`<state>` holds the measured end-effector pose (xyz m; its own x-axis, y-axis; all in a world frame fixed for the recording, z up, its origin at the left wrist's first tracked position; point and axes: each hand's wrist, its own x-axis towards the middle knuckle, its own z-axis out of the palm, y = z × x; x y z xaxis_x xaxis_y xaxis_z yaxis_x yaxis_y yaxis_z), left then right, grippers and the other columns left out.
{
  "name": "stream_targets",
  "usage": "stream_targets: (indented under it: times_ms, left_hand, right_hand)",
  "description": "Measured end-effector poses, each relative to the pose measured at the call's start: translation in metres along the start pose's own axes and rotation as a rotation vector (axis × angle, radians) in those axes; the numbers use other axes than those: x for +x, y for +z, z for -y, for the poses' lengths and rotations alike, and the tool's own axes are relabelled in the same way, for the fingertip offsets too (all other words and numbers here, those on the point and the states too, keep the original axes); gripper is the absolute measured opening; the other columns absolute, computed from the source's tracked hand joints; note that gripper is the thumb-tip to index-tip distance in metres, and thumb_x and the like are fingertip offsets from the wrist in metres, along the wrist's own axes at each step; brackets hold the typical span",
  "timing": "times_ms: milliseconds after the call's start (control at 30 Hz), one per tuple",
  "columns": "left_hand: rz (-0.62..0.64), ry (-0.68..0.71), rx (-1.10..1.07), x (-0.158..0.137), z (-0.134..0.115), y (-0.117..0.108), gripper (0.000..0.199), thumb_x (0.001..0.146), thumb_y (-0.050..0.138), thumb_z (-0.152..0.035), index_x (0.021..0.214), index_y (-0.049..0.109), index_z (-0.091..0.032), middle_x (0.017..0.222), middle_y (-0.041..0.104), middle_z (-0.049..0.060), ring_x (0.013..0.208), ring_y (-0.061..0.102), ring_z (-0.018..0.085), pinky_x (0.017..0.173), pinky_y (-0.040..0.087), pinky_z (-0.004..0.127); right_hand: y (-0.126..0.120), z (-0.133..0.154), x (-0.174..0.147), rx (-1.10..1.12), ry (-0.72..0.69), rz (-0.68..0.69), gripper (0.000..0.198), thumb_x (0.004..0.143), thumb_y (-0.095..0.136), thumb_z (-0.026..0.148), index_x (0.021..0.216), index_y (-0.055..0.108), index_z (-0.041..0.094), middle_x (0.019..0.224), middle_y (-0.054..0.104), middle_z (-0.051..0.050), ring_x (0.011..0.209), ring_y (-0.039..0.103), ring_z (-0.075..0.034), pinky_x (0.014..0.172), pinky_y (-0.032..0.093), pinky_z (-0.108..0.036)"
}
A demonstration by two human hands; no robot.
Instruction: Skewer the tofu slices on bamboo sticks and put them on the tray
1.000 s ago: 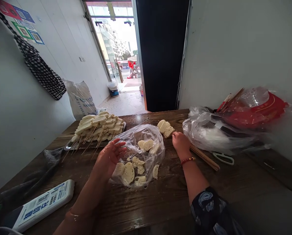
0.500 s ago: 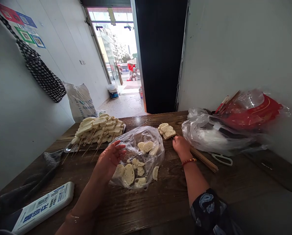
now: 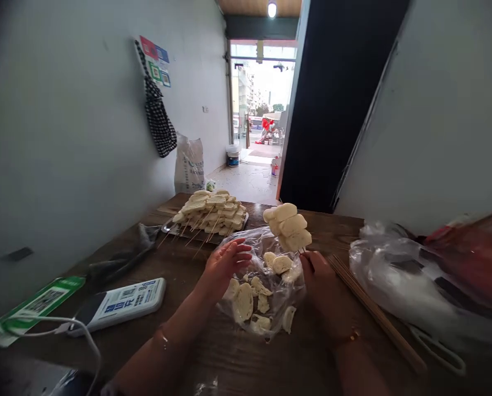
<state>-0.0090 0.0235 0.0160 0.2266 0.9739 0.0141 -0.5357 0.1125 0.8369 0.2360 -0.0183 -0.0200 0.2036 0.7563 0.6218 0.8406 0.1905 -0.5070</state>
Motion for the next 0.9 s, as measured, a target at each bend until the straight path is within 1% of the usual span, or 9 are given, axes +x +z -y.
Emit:
stream_targets:
  times_ms: [100, 167, 267, 400, 500, 600, 700, 800, 900]
  left_hand:
    - [0.013, 0.030, -0.092, 0.000, 0.001, -0.001, 0.044, 0.074, 0.074, -0.046, 0.103, 0.065, -0.014, 0.096, 0.069, 0.010, 0.079, 0.066, 0.017, 0.068, 0.051, 0.027]
    - [0.033, 0.066, -0.145, 0.002, 0.001, -0.002, 0.044, 0.074, 0.073, -0.048, 0.099, 0.066, -0.013, 0.093, 0.068, 0.009, 0.079, 0.064, 0.016, 0.069, 0.050, 0.026]
    - [0.009, 0.085, -0.207, 0.004, 0.003, -0.005, 0.040, 0.072, 0.075, -0.046, 0.095, 0.066, -0.014, 0.089, 0.067, 0.005, 0.076, 0.061, 0.013, 0.067, 0.047, 0.024]
    - [-0.047, 0.064, -0.247, 0.004, 0.005, -0.006, 0.041, 0.068, 0.079, -0.040, 0.099, 0.065, -0.017, 0.089, 0.067, 0.003, 0.074, 0.060, 0.012, 0.067, 0.046, 0.023]
    - [-0.055, 0.063, -0.266, 0.004, 0.006, -0.005, 0.044, 0.066, 0.081, -0.040, 0.100, 0.065, -0.018, 0.091, 0.067, 0.003, 0.076, 0.060, 0.012, 0.068, 0.047, 0.023]
    - [-0.043, 0.077, -0.266, 0.004, 0.008, -0.004, 0.043, 0.065, 0.082, -0.040, 0.098, 0.065, -0.017, 0.093, 0.066, 0.003, 0.078, 0.059, 0.012, 0.071, 0.047, 0.023]
    - [-0.036, 0.080, -0.236, 0.003, 0.011, -0.002, 0.043, 0.067, 0.080, -0.041, 0.098, 0.065, -0.017, 0.092, 0.066, 0.003, 0.077, 0.059, 0.012, 0.069, 0.046, 0.023]
    - [-0.030, 0.085, -0.206, 0.002, 0.012, 0.000, 0.043, 0.068, 0.079, -0.043, 0.099, 0.066, -0.017, 0.089, 0.066, 0.003, 0.073, 0.058, 0.012, 0.066, 0.045, 0.022]
    - [-0.023, 0.102, -0.181, 0.000, 0.013, 0.002, 0.041, 0.068, 0.079, -0.045, 0.096, 0.067, -0.017, 0.086, 0.065, 0.003, 0.072, 0.057, 0.012, 0.065, 0.045, 0.022]
  right_hand:
    - [0.011, 0.024, -0.016, 0.146, -0.076, 0.109, 0.024, 0.094, 0.046, 0.039, 0.088, 0.062, 0.023, 0.086, 0.068, -0.005, 0.079, 0.063, -0.020, 0.074, 0.050, -0.033]
    - [0.017, 0.031, -0.024, 0.182, -0.139, 0.167, 0.022, 0.094, 0.047, 0.039, 0.090, 0.063, 0.024, 0.089, 0.069, -0.006, 0.082, 0.064, -0.021, 0.077, 0.051, -0.035]
    - [0.023, 0.032, -0.030, 0.205, -0.185, 0.213, 0.020, 0.093, 0.049, 0.039, 0.092, 0.064, 0.025, 0.093, 0.069, -0.006, 0.087, 0.066, -0.023, 0.081, 0.052, -0.037]
    - [0.027, 0.025, -0.033, 0.214, -0.205, 0.228, 0.020, 0.092, 0.051, 0.039, 0.092, 0.065, 0.025, 0.094, 0.071, -0.006, 0.089, 0.067, -0.023, 0.083, 0.053, -0.038]
    - [0.029, 0.022, -0.034, 0.204, -0.188, 0.247, 0.022, 0.092, 0.052, 0.039, 0.092, 0.067, 0.024, 0.096, 0.073, -0.007, 0.089, 0.068, -0.023, 0.081, 0.054, -0.038]
    - [0.030, 0.023, -0.035, 0.193, -0.110, 0.255, 0.027, 0.090, 0.053, 0.043, 0.094, 0.071, 0.024, 0.098, 0.075, -0.008, 0.088, 0.070, -0.024, 0.080, 0.056, -0.038]
    - [0.030, 0.025, -0.036, 0.195, -0.040, 0.249, 0.031, 0.088, 0.054, 0.047, 0.092, 0.073, 0.024, 0.096, 0.076, -0.008, 0.086, 0.072, -0.026, 0.077, 0.057, -0.039]
    - [0.029, 0.026, -0.036, 0.203, -0.037, 0.227, 0.031, 0.087, 0.054, 0.049, 0.090, 0.074, 0.024, 0.095, 0.076, -0.008, 0.086, 0.072, -0.026, 0.076, 0.058, -0.039]
    - [0.029, 0.025, -0.037, 0.192, -0.060, 0.221, 0.031, 0.087, 0.055, 0.047, 0.091, 0.074, 0.024, 0.097, 0.076, -0.008, 0.086, 0.072, -0.026, 0.078, 0.058, -0.039]
